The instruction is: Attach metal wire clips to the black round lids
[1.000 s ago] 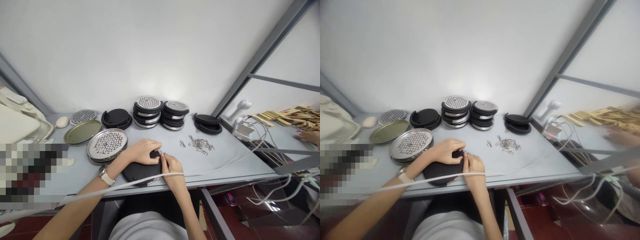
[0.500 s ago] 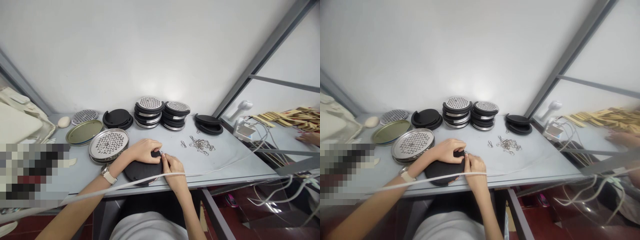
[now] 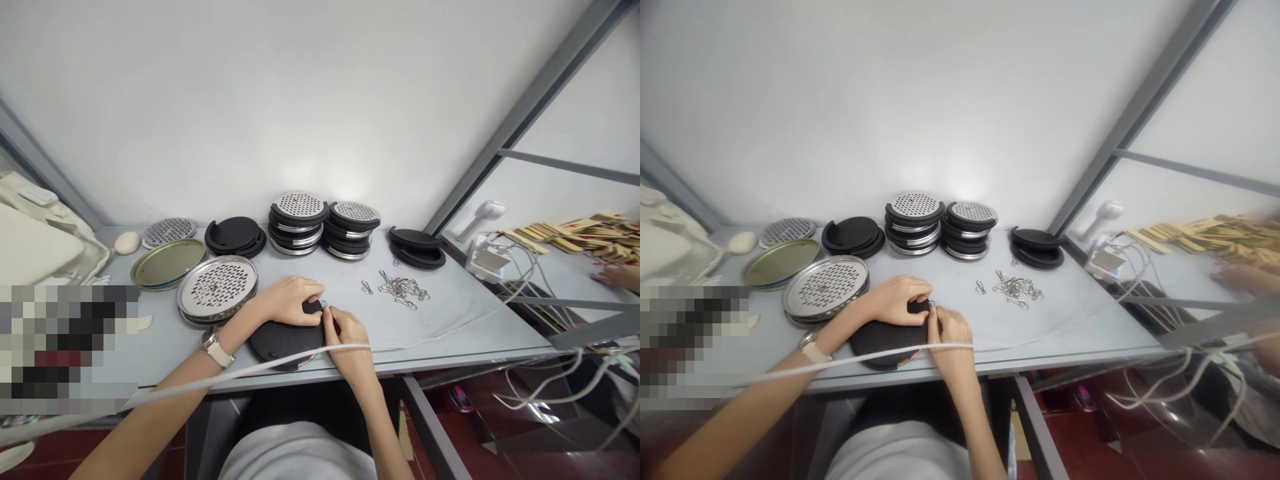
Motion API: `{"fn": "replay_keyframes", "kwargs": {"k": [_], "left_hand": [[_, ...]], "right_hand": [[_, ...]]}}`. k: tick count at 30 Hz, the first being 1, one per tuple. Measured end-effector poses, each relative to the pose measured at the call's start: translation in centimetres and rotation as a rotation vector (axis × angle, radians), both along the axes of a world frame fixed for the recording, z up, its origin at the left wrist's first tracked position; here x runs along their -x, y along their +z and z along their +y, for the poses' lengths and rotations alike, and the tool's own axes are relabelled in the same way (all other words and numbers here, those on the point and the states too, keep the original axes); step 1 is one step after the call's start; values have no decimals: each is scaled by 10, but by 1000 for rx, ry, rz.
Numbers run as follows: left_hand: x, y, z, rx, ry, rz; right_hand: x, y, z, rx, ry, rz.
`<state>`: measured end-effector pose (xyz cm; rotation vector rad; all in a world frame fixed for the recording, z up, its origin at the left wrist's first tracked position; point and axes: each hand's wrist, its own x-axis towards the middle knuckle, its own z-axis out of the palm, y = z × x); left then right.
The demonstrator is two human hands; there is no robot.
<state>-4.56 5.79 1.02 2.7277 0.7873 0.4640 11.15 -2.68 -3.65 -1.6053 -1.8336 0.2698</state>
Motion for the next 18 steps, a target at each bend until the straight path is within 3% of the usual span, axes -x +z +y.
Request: {"fn": "replay_keyframes", "kwargs": {"k": [18], "left_hand": [[0,1,0,-43,-6,22]], "right_hand": [[0,2,-1,-6,-12,51]]}}
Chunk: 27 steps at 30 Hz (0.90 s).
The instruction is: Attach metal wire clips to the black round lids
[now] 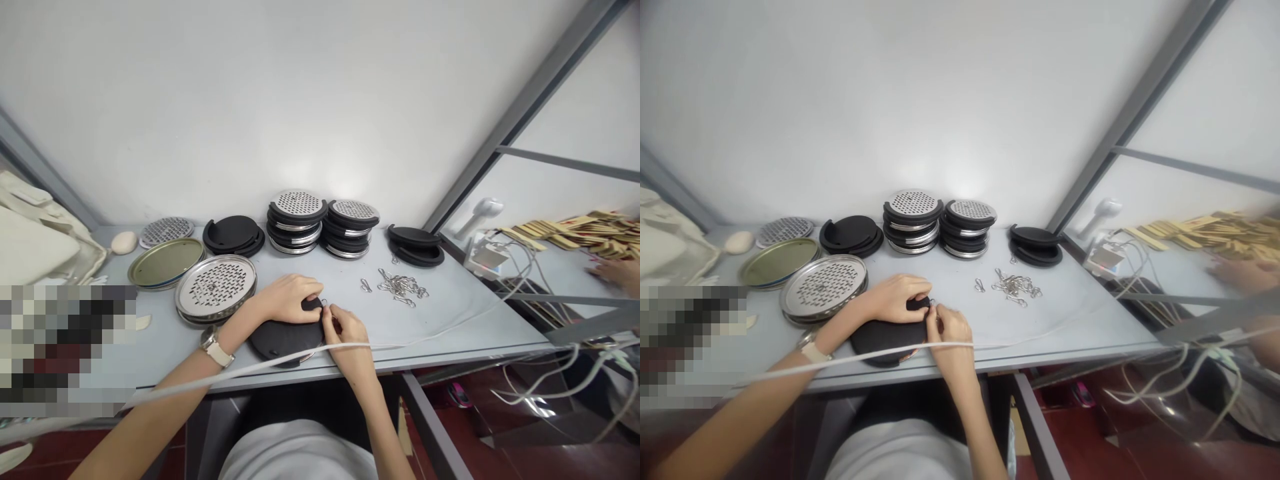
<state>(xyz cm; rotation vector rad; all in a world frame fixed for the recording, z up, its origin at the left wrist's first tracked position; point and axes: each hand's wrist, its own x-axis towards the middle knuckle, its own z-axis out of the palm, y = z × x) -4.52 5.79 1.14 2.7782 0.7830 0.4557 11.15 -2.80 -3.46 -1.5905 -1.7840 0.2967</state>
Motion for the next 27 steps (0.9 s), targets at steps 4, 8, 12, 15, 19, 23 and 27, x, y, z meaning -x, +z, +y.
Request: {"fn": "replay_keyframes", "kwargs": {"k": [4,8,12,15,19,23,27], "left_hand": [[0,1,0,-13,-14,17],[0,1,-1,-37,-26,33],[-1,0,-2,-43,-46,55],[0,1,-3,-45,-57,57],[0,1,-3,-53,-75,53],[0,1,-3,-57,-81,57],[0,0,-4,-58,-75,66]], "right_hand": [[0,-1,0,-1,-4,0],[0,-3,0,-3,-7,-10],[-1,-5,1,-8,-13,-36],[0,-5,2,-17,-18,-46],[0,-5,3,-29,-9,-61],[0,-5,3,-21,-11,-79],[0,-6,2,-11,-12,-90]]}}
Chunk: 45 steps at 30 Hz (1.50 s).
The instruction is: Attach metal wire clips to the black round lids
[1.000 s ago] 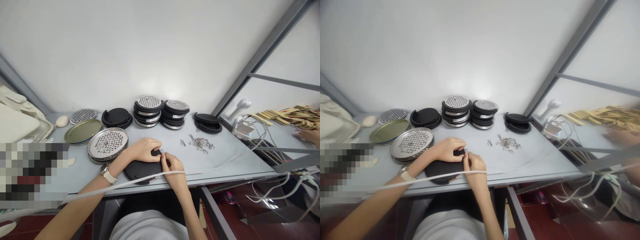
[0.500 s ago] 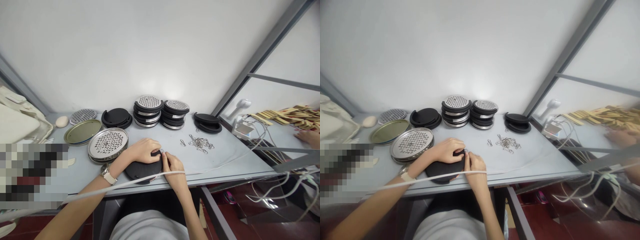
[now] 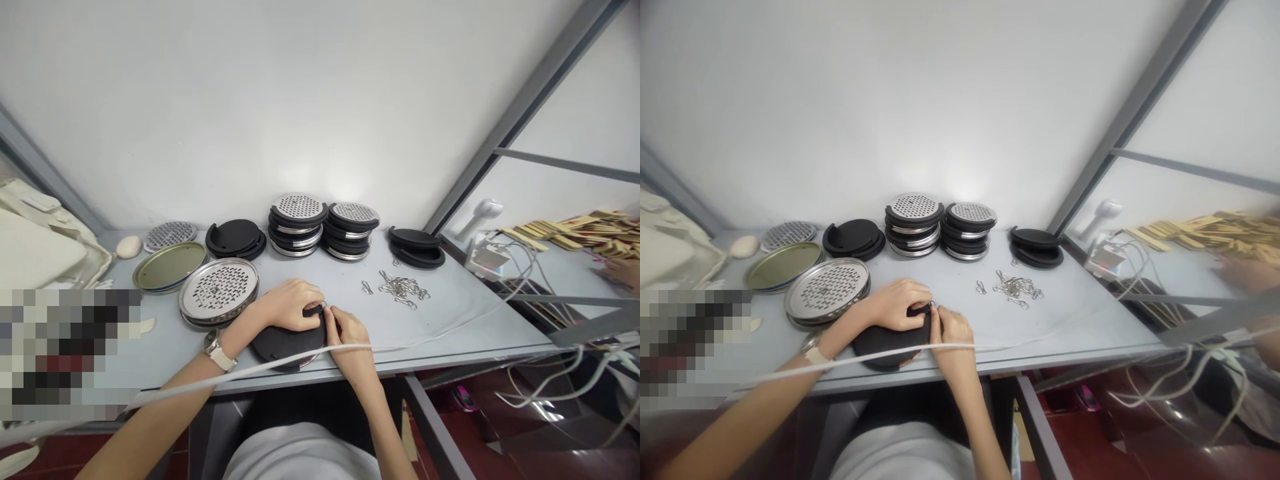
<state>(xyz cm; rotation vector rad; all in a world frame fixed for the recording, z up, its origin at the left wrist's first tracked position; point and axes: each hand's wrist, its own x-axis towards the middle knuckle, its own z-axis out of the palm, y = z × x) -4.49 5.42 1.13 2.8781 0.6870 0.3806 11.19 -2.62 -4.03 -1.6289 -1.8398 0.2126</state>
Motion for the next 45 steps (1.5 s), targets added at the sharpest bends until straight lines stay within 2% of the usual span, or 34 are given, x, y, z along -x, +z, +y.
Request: {"fn": "replay_keyframes", "kwargs": {"k": [17,34,45], "left_hand": [[-2,3,-6,-24,89,8],[-3,3,-6,-41,51,53],[-4,4,-7,-28,29,23]], "right_hand": [[2,0,0,-9,10,5],[1,1,-1,-35,5,-24],[2,5,-3,0,-16,178]]}}
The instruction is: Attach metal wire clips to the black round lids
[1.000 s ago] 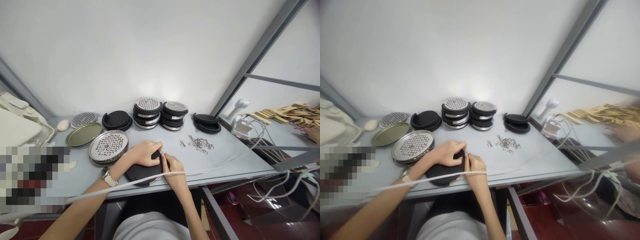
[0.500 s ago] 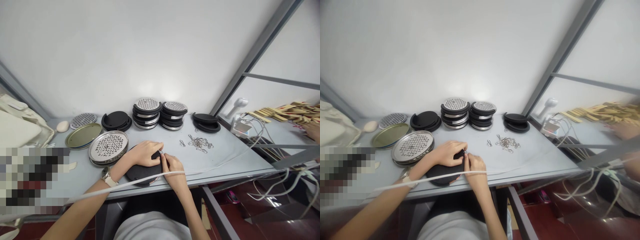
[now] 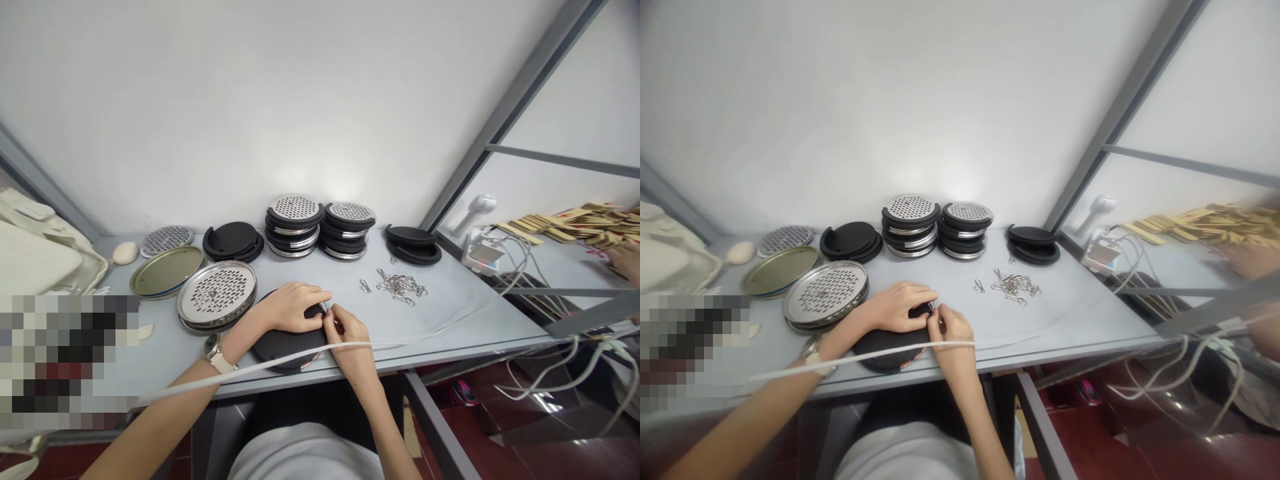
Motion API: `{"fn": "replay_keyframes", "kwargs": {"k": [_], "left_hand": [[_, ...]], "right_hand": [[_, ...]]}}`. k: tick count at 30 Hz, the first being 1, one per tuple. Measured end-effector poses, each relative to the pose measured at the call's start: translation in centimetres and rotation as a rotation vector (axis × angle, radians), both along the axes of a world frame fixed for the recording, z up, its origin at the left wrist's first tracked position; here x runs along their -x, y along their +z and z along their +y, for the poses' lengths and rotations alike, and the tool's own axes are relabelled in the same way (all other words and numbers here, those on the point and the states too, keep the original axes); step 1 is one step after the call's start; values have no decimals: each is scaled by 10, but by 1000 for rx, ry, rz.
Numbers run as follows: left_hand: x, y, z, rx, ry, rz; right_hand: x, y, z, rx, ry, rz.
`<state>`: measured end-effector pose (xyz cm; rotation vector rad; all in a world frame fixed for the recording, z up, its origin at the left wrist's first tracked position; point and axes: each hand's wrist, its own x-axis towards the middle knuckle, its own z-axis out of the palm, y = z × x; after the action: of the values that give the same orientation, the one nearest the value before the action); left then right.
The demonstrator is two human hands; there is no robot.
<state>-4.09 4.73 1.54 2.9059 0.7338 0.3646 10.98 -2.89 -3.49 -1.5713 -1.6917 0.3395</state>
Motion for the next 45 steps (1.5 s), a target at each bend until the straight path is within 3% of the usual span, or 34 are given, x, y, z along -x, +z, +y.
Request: {"fn": "replay_keyframes", "kwargs": {"k": [6,23,45], "left_hand": [[0,1,-1,11,4,11],[-1,2,-1,38,3,-10],[-3,3,-3,102,15,-64]], "right_hand": [[0,2,-1,13,0,36],[-1,-6,2,-68,-35,-210],[-1,-9,4,-50,-46,-247]]}}
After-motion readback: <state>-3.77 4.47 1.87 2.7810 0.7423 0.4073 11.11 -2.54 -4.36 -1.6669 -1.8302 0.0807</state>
